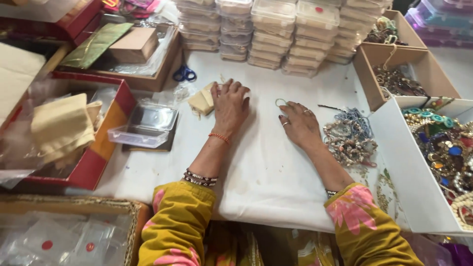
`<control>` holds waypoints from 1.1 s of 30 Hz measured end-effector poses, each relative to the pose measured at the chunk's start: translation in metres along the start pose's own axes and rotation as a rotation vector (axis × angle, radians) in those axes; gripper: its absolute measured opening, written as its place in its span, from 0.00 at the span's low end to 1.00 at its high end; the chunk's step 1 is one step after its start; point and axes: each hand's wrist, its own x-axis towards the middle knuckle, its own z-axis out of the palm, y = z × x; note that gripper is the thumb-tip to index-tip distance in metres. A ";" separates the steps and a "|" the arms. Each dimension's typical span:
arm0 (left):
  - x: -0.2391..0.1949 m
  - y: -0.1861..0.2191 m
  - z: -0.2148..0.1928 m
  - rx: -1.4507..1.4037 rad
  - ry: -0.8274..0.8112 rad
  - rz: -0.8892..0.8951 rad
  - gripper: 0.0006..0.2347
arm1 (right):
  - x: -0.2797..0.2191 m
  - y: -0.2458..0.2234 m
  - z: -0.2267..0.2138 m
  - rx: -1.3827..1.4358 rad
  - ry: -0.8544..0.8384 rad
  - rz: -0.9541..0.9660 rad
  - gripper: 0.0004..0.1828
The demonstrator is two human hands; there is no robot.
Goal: The person places a small jewelry item into a beige drawstring pouch and ties it closed. They then sort through a box of necklaces and bracelets, picking up various items. Finally, they place the pouch into a clear plastic container and stack it with others.
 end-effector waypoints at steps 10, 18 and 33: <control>-0.006 -0.014 0.003 0.207 -0.109 -0.323 0.12 | -0.004 0.003 0.001 0.015 0.077 -0.046 0.21; -0.005 0.013 0.007 -0.188 0.083 -0.062 0.08 | -0.010 -0.021 -0.018 0.037 0.268 -0.166 0.26; 0.000 0.002 -0.001 -0.135 0.053 -0.093 0.10 | -0.007 -0.010 -0.019 0.444 0.403 0.073 0.08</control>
